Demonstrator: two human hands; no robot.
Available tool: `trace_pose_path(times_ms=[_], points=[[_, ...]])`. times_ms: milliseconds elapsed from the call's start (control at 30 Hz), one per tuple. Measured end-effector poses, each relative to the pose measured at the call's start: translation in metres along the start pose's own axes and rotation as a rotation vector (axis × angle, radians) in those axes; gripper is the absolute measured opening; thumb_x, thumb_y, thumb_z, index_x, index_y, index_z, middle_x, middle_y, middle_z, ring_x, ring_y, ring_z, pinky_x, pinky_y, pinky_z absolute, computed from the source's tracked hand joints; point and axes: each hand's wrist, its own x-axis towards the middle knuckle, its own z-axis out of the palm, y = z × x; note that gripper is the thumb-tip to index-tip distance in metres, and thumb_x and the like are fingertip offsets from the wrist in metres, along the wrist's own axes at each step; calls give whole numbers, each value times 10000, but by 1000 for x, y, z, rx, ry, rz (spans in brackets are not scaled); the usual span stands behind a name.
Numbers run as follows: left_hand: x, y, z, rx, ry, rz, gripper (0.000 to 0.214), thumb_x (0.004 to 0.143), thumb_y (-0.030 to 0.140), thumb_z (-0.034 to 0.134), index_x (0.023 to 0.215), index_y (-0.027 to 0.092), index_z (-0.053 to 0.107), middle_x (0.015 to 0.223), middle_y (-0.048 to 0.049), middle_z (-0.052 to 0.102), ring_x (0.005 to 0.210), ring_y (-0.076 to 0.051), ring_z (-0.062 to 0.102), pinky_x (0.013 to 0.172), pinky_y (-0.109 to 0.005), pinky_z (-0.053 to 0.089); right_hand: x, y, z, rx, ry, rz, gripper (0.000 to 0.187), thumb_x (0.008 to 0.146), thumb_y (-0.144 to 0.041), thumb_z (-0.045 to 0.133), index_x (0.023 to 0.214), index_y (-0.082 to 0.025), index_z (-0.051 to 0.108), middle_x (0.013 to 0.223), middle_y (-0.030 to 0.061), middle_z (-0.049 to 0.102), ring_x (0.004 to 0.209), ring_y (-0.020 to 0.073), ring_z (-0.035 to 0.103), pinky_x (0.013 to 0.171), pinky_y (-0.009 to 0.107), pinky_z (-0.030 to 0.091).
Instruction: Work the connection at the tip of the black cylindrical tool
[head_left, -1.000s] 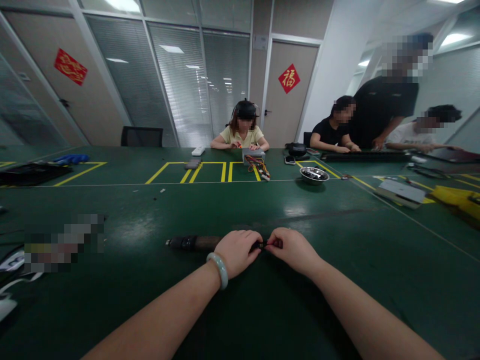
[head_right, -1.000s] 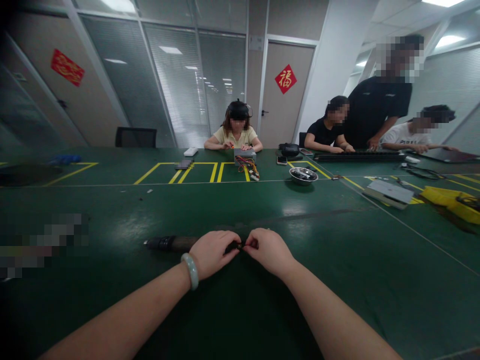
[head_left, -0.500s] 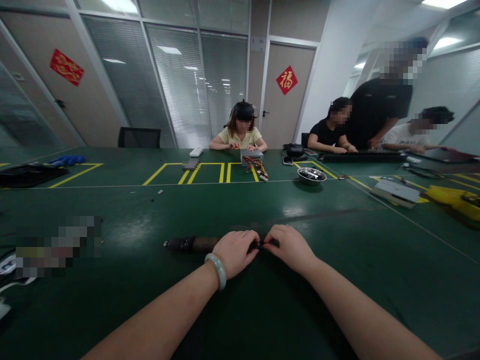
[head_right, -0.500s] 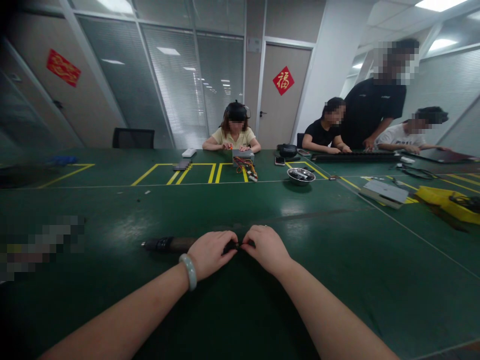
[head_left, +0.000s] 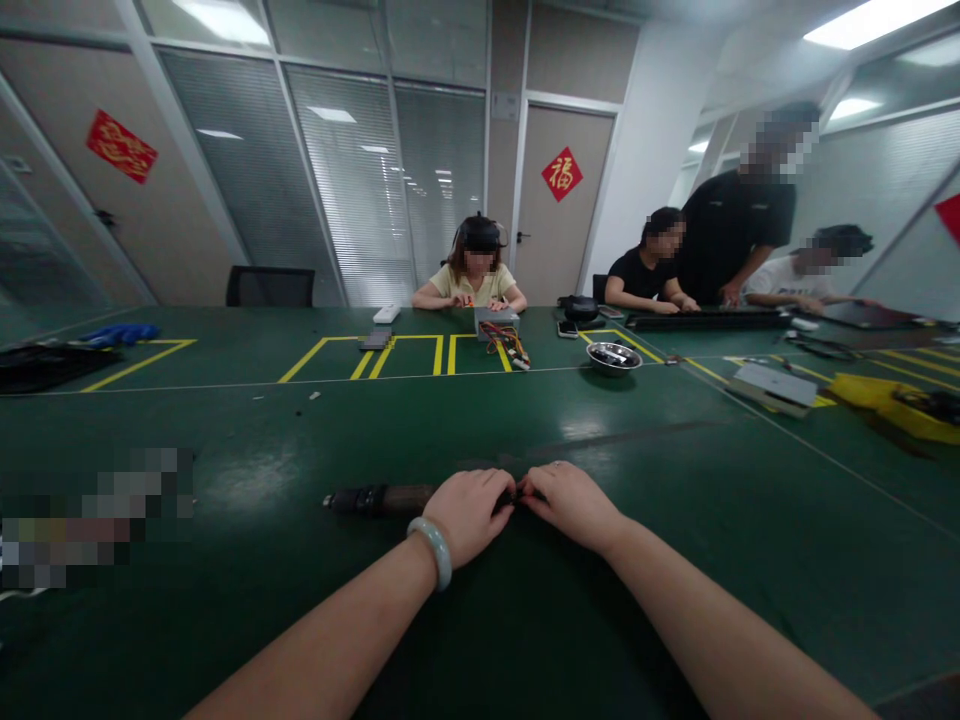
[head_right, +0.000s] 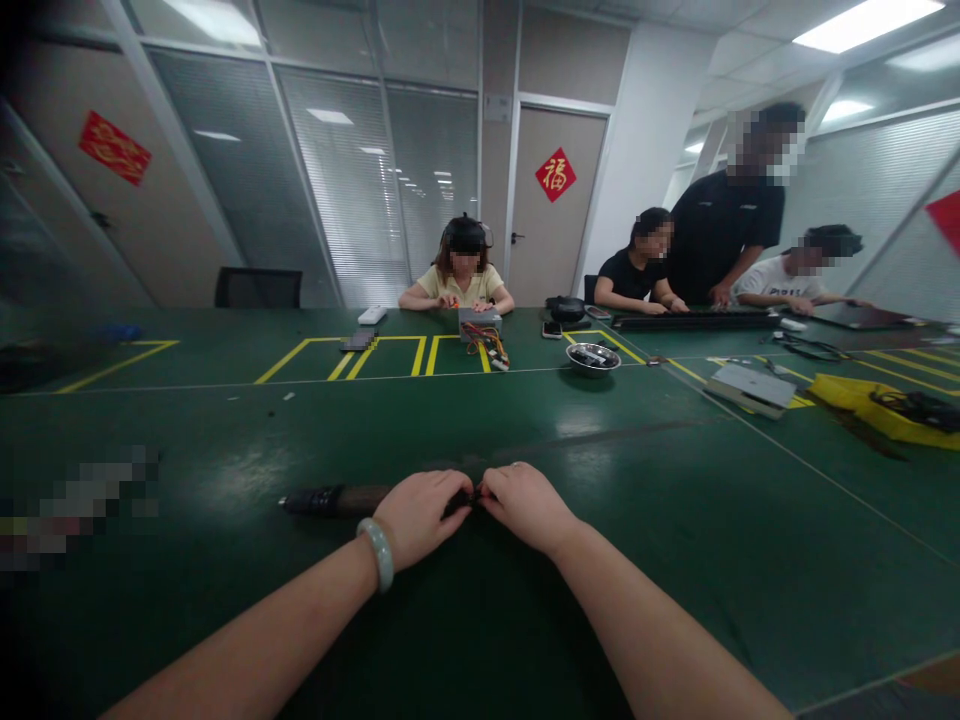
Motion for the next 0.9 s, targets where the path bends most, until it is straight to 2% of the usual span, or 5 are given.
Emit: trace_pose_path(times_ms=[167,433,633,767,900], points=[[-1,2,-2,-2,26,4,149,844,277,562,979,217,549,946,-14,625,891,-195,587,809,-356,453,1,-2,-1,-106,-6,-46,29,865,-205,571,876,-179,574,831,20,655,816,184,616,810,327,400],[-8,5,-7,-36,226,62,338,869,389,529,1165,227,529,1134,-32,623,1053,-195,564,1070,-437,313,2,-4,4,-168,44,-69,53,840,-186,579,881,-155,569,859,63,647,890,197,603,903,345,402],[-12,0,-11,-40,272,98,339,899,351,474,1209,224,530,1145,-48,629,1042,-196,582,1062,-466,337,-7,30,-3,-235,49,77,75,865,-244,557,886,-174,574,900,57,645,919,197,587,911,334,395],[-13,-4,-11,-45,238,81,352,904,346,470,1238,243,516,1175,-29,621,1089,-185,567,1077,-458,333,-48,81,-30,-273,47,263,124,889,-245,482,875,-165,575,869,77,649,889,212,594,844,338,407],[-12,-8,-7,-65,176,74,381,907,354,466,1279,276,491,1234,-10,594,1156,-185,533,1070,-443,350,-133,141,-54,-306,41,455,172,859,-298,452,812,-177,563,780,104,649,758,248,619,703,376,447]])
